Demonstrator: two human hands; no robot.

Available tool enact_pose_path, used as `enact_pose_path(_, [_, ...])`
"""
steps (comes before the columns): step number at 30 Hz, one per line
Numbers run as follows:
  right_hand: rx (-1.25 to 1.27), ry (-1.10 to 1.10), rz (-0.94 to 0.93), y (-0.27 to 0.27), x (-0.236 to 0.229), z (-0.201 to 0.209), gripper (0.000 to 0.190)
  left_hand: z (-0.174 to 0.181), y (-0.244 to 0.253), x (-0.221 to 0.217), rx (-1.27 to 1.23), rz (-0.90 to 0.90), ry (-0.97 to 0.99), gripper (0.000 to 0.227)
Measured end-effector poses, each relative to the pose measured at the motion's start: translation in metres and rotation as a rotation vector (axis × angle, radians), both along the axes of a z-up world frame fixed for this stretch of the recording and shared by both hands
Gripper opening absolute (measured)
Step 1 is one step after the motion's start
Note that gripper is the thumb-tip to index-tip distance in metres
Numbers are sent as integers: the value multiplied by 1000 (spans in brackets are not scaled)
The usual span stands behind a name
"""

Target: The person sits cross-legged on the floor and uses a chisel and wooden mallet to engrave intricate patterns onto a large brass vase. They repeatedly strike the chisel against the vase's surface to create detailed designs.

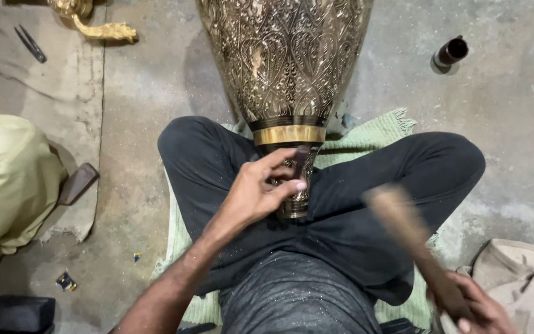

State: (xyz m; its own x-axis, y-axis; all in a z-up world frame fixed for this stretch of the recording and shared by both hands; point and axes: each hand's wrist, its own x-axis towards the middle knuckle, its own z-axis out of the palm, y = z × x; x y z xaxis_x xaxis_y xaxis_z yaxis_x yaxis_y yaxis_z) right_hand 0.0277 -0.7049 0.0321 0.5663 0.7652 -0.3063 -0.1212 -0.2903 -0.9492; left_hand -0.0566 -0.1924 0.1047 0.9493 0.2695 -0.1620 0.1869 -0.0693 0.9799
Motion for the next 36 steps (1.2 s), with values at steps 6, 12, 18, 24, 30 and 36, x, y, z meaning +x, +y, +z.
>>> enact_pose_path(6, [-16, 526, -355, 71, -25, 26, 67, -3, -15, 7, 218, -192, -128, 46])
enact_pose_path(12, [-61, 340, -425, 109, -15, 54, 51, -6, -15, 20, 347, -301, -199, 52])
enact_pose_path(18, [-350, 96, -436, 125, -13, 57, 38, -6, -18, 21, 313, -375, 109, 51])
enact_pose_path(24, [-440, -8, -450, 140, -12, 59, 29, -8, -21, 20, 322, -372, 26, 46])
enact_pose_path(30, [-578, -266, -301, 159, -8, 66, 25, -6, -24, 21, 512, -337, -286, 47])
enact_pose_path(36, [-725, -331, -180, 164, 11, 68, 30, -7, -24, 21, 459, -366, -113, 55])
